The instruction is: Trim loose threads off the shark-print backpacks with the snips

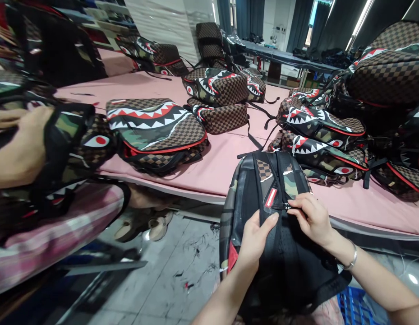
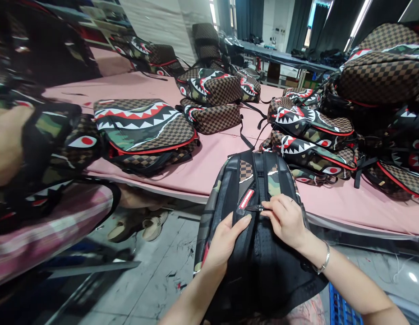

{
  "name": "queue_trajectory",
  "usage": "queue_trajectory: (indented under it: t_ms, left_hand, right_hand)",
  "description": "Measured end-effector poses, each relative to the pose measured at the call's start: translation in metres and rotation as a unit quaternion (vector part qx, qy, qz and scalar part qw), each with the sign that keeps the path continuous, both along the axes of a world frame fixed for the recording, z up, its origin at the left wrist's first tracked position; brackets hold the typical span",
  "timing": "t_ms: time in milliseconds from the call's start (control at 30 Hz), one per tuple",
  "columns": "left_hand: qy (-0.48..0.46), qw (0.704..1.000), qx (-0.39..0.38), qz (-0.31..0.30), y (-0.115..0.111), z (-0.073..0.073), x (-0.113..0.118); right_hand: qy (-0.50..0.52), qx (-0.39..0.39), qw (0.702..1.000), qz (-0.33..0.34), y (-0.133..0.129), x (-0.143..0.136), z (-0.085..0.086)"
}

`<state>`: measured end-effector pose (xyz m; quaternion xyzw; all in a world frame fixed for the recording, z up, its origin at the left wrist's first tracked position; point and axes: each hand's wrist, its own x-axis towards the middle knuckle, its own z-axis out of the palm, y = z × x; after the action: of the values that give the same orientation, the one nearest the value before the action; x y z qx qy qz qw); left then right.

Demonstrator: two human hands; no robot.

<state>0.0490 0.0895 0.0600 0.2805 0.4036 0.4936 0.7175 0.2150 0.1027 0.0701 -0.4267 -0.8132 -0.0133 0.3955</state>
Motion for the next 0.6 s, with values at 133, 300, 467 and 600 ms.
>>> queue_trajectory:
  t_ms: [133, 300, 467, 600]
  left_hand:
    - [0.011, 1.000, -0.002, 0.022, 0.002, -0.002, 0.004]
    - [0.018, 0.999, 0.002, 0.029, 0.001, -0.004, 0.007]
    - [0.043, 0.998, 0.010, 0.034, -0.001, -0.002, 0.010]
    - [0.060, 0.997, 0.018, 0.039, -0.002, 0.000, 0.011]
  right_hand:
    - [0.036, -0.010, 0.999, -0.023, -0.007, -0.002, -0.006]
    - [0.032, -0.045, 0.998, -0.037, -0.012, 0.002, -0.004]
    - [-0.002, -0.045, 0.997, -0.055, -0.015, 0.000, 0.000]
    - [0.001, -0.042, 0.997, -0.066, -0.017, -0.002, 0.000]
